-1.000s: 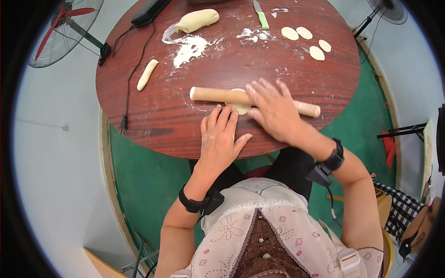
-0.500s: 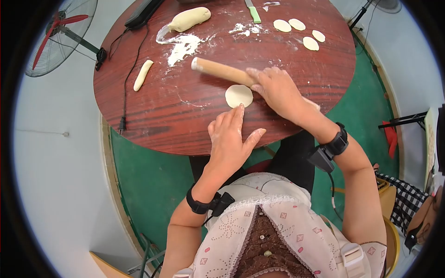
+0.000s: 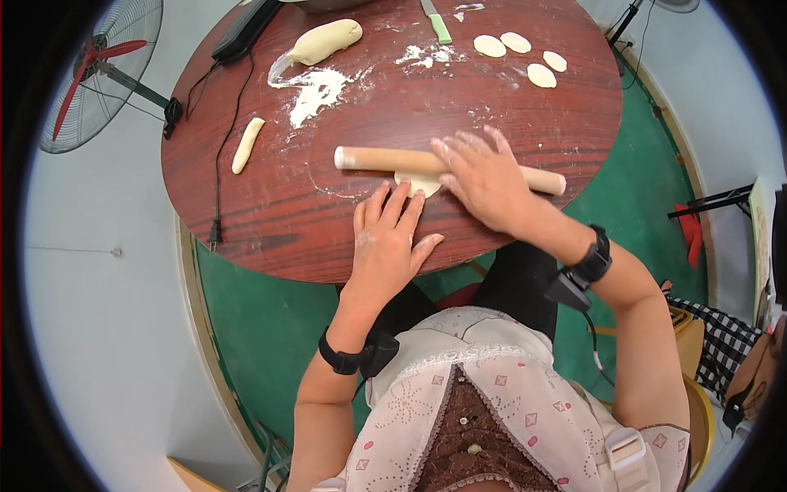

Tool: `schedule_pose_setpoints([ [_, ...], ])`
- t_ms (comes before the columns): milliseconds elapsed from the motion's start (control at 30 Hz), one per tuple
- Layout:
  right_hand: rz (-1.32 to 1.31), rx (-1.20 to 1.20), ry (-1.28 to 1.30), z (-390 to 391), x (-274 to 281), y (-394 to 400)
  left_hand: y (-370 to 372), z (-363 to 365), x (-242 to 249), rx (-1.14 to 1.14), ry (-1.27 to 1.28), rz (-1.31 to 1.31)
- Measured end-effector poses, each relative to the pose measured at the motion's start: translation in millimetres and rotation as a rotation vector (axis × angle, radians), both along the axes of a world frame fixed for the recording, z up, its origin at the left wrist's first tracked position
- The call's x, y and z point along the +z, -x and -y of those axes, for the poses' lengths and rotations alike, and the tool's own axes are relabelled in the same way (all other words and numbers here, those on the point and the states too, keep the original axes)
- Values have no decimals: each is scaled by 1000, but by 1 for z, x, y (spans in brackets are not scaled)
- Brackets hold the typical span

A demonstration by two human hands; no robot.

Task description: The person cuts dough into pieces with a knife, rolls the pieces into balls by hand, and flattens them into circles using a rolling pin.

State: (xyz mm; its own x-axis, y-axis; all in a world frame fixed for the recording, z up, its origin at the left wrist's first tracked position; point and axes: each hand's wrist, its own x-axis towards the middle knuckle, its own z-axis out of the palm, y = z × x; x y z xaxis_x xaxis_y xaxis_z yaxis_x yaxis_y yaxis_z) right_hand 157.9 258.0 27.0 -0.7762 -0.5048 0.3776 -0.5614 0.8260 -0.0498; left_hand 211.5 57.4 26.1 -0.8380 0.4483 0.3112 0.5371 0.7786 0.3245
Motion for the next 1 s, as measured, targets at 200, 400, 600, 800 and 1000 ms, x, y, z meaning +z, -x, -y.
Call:
schedule_pose_setpoints([
  [200, -104, 3, -28, 0, -4, -12, 0, -5, -1, 23, -22, 7],
  [400, -108, 90, 37, -19, -7, 31, 1, -3, 0, 29, -7, -35],
  [600, -29, 84, 147, -19, 7, 15, -17, -26, 8, 156, -113, -20],
  [800, 19, 104, 153, -7, 4, -24, -13, -9, 7, 202, -242, -133],
  [1000, -129, -71, 46, -6, -3, 11, -4, 0, 2, 211, -263, -159],
])
